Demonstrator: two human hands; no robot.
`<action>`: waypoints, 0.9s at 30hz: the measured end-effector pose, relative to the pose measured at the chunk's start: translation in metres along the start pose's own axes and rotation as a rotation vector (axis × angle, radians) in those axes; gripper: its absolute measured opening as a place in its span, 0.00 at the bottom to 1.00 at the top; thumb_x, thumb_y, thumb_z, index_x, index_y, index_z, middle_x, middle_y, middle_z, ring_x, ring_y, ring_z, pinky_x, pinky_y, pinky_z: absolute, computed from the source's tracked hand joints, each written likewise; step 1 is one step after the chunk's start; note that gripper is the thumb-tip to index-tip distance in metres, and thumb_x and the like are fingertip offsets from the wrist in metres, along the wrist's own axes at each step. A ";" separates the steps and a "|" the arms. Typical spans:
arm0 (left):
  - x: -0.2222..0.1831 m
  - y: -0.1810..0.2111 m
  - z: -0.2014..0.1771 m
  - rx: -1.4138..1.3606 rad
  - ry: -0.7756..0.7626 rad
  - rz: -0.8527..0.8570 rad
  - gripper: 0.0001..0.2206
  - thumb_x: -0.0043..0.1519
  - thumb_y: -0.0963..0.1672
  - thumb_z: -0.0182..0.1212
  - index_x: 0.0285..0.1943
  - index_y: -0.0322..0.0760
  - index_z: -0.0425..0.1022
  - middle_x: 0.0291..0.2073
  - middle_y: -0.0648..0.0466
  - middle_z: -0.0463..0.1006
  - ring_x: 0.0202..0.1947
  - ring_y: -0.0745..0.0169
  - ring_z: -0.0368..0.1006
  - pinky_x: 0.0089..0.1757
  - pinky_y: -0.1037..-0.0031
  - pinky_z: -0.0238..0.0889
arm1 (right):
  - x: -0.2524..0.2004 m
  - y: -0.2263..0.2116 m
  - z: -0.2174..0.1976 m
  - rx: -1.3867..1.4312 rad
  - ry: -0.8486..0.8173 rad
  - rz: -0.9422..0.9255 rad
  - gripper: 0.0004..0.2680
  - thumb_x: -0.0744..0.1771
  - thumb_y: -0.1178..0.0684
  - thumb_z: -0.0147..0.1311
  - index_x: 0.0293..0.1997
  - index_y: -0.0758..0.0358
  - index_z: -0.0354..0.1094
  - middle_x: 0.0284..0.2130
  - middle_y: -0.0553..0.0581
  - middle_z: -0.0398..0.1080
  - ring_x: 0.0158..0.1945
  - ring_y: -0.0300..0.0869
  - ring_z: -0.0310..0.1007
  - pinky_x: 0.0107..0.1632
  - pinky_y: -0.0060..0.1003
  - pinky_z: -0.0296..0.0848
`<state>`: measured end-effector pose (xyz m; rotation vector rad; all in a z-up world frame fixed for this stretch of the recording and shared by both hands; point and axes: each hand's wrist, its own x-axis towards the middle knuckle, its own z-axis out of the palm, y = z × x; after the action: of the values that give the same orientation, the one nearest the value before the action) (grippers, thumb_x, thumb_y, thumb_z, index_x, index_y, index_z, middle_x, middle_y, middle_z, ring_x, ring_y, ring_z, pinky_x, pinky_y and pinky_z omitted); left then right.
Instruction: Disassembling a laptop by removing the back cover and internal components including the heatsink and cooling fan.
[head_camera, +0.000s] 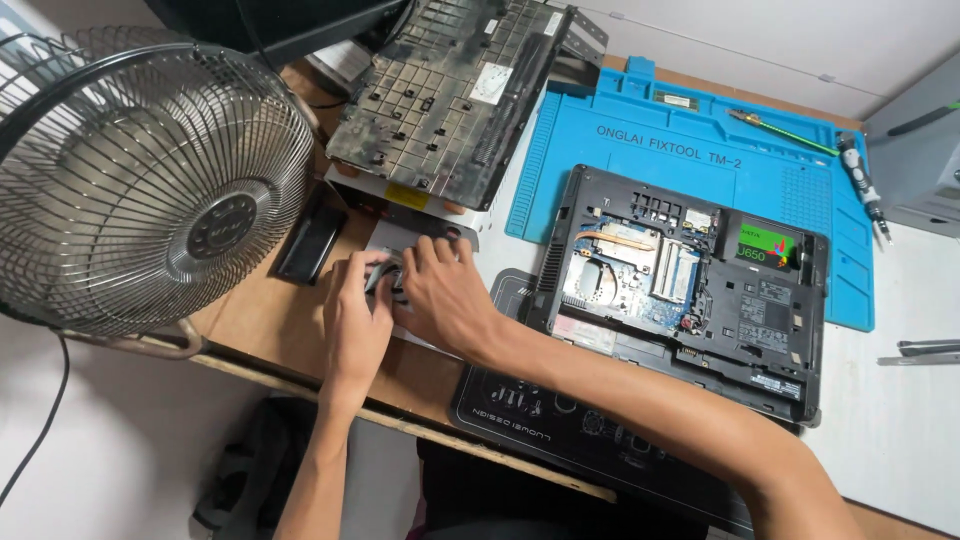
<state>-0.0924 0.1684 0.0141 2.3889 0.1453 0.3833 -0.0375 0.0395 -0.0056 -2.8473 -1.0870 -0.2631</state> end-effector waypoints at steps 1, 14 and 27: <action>0.002 -0.001 0.000 -0.003 -0.004 0.008 0.10 0.65 0.40 0.58 0.54 0.45 0.69 0.42 0.49 0.73 0.48 0.40 0.73 0.46 0.51 0.69 | 0.002 0.000 0.003 -0.003 0.002 0.009 0.25 0.61 0.35 0.63 0.52 0.68 0.70 0.38 0.62 0.70 0.43 0.51 0.74 0.50 0.46 0.61; 0.003 0.006 -0.008 -0.027 0.032 0.017 0.13 0.66 0.38 0.56 0.58 0.44 0.69 0.47 0.46 0.73 0.53 0.36 0.71 0.50 0.51 0.65 | 0.017 -0.005 0.019 0.069 0.232 -0.015 0.15 0.63 0.50 0.62 0.49 0.68 0.66 0.35 0.64 0.68 0.39 0.57 0.75 0.46 0.48 0.61; 0.006 -0.002 0.005 0.107 0.066 0.017 0.14 0.65 0.42 0.60 0.58 0.49 0.70 0.49 0.50 0.72 0.53 0.38 0.71 0.46 0.49 0.67 | -0.001 0.000 0.013 0.127 0.206 -0.041 0.19 0.65 0.50 0.60 0.61 0.65 0.61 0.44 0.62 0.67 0.44 0.59 0.77 0.51 0.50 0.63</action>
<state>-0.0850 0.1676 0.0104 2.4849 0.1796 0.4733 -0.0364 0.0406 -0.0185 -2.6201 -1.0798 -0.4614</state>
